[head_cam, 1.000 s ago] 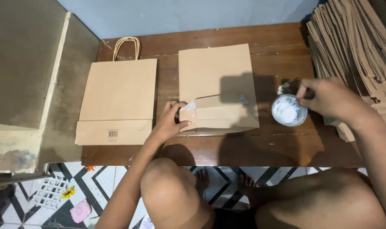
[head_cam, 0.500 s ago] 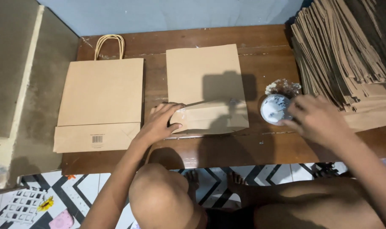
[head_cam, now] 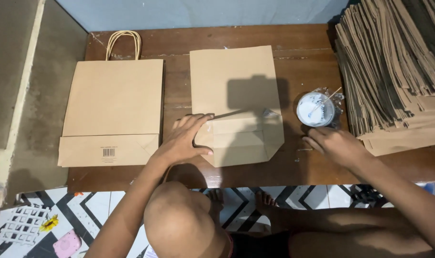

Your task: Applying glue to the bottom flaps of a brown paper bag and folding them to form the base.

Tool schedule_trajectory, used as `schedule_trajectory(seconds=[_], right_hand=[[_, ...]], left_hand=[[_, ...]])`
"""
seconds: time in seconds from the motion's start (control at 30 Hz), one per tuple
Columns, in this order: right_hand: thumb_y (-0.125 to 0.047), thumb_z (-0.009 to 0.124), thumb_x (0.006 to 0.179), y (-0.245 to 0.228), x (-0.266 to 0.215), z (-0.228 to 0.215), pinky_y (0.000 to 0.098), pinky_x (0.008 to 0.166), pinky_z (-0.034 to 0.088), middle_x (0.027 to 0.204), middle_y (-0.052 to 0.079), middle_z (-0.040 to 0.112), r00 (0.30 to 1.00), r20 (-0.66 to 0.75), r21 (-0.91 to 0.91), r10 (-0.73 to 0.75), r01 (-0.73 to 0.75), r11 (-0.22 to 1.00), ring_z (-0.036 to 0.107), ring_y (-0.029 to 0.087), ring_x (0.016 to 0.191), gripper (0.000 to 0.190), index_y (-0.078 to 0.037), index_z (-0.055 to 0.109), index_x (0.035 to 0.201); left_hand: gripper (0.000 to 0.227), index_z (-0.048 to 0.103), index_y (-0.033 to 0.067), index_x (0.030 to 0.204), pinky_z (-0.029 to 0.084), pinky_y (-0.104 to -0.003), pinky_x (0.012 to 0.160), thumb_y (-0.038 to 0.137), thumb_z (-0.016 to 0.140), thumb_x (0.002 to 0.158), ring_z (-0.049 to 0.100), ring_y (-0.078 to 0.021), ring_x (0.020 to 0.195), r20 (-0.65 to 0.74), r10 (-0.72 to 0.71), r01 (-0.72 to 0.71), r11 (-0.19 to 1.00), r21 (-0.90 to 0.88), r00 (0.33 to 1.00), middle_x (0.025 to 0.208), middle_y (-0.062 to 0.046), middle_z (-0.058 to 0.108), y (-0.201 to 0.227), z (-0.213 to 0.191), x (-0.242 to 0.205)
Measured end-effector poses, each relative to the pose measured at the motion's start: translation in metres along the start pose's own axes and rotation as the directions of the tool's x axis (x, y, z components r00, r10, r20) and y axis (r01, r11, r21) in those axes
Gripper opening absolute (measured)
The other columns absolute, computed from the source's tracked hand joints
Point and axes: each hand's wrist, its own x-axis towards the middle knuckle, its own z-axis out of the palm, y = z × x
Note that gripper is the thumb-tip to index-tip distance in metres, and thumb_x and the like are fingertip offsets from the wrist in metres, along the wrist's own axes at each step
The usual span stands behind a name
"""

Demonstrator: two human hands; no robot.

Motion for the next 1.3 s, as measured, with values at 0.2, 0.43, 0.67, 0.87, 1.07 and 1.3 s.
schedule_trajectory(seconds=[0.2, 0.43, 0.67, 0.87, 1.07, 1.3], right_hand=[[-0.031, 0.069, 0.097, -0.039, 0.018, -0.018, 0.0393, 0.052, 0.058, 0.072, 0.009, 0.069, 0.995, -0.097, 0.129, 0.012, 0.000, 0.992, 0.074, 0.029, 0.065, 0.020, -0.015, 0.066, 0.086], [-0.021, 0.069, 0.096, -0.079, 0.087, -0.018, 0.0449, 0.109, 0.048, 0.128, 0.019, 0.067, 0.985, -0.111, 0.480, 0.136, -0.067, 0.875, 0.062, 0.035, 0.126, 0.048, -0.003, 0.058, 0.139], [-0.044, 0.065, 0.095, -0.092, 0.075, -0.025, 0.0462, 0.126, 0.024, 0.149, 0.014, 0.055, 0.977, 0.184, 0.393, 0.110, -0.176, 0.903, 0.047, 0.031, 0.142, 0.067, -0.014, 0.047, 0.152], [-0.056, 0.061, 0.093, -0.078, 0.061, 0.021, 0.0482, 0.127, 0.017, 0.154, 0.007, 0.052, 0.993, -0.102, 0.278, -0.051, 0.078, 0.958, 0.043, 0.029, 0.145, 0.057, -0.027, 0.062, 0.142], [-0.054, 0.059, 0.095, -0.072, 0.062, 0.028, 0.0559, 0.126, 0.011, 0.157, 0.011, 0.048, 0.992, -0.100, 0.348, -0.075, 0.105, 0.932, 0.039, 0.033, 0.146, 0.050, -0.029, 0.065, 0.138], [-0.052, 0.065, 0.092, -0.073, 0.062, 0.038, 0.0617, 0.124, 0.011, 0.155, 0.008, 0.052, 0.988, -0.139, 0.351, -0.070, 0.115, 0.929, 0.046, 0.035, 0.141, 0.045, -0.032, 0.069, 0.132]], left_hand=[[0.083, 0.049, 0.0225, 0.144, 0.036, -0.043, 0.108, 0.065, 0.074, 0.077, 0.040, -0.0251, 0.140, -0.079, 0.107, -0.099, 0.990, 0.100, 0.991, 0.152, -0.001, 0.048, -0.007, 0.010, -0.005], [0.085, 0.049, 0.0214, 0.146, 0.036, -0.043, 0.109, 0.064, 0.075, 0.077, 0.041, -0.0236, 0.141, -0.093, 0.109, -0.101, 0.991, 0.086, 0.990, 0.151, -0.001, 0.049, -0.007, 0.011, -0.005], [0.089, 0.048, 0.0180, 0.148, 0.036, -0.045, 0.110, 0.065, 0.075, 0.077, 0.044, -0.0242, 0.140, -0.150, 0.136, -0.121, 0.987, 0.108, 0.979, 0.152, -0.002, 0.051, -0.014, 0.017, -0.007], [0.081, 0.055, 0.0145, 0.144, 0.031, -0.047, 0.117, 0.063, 0.072, 0.082, 0.044, -0.0222, 0.142, -0.197, 0.229, -0.183, 0.957, 0.225, 0.953, 0.155, -0.001, 0.051, -0.012, 0.021, -0.009], [0.077, 0.053, 0.0133, 0.147, 0.022, -0.047, 0.125, 0.061, 0.066, 0.088, 0.039, -0.0230, 0.147, -0.155, 0.374, -0.308, 0.891, 0.333, 0.914, 0.157, -0.004, 0.048, -0.002, 0.033, 0.007], [0.065, 0.062, 0.0079, 0.138, 0.029, -0.043, 0.125, 0.051, 0.066, 0.089, 0.044, -0.0278, 0.145, -0.112, 0.548, -0.513, 0.825, 0.235, 0.829, 0.146, -0.010, 0.059, 0.022, 0.040, 0.052]])
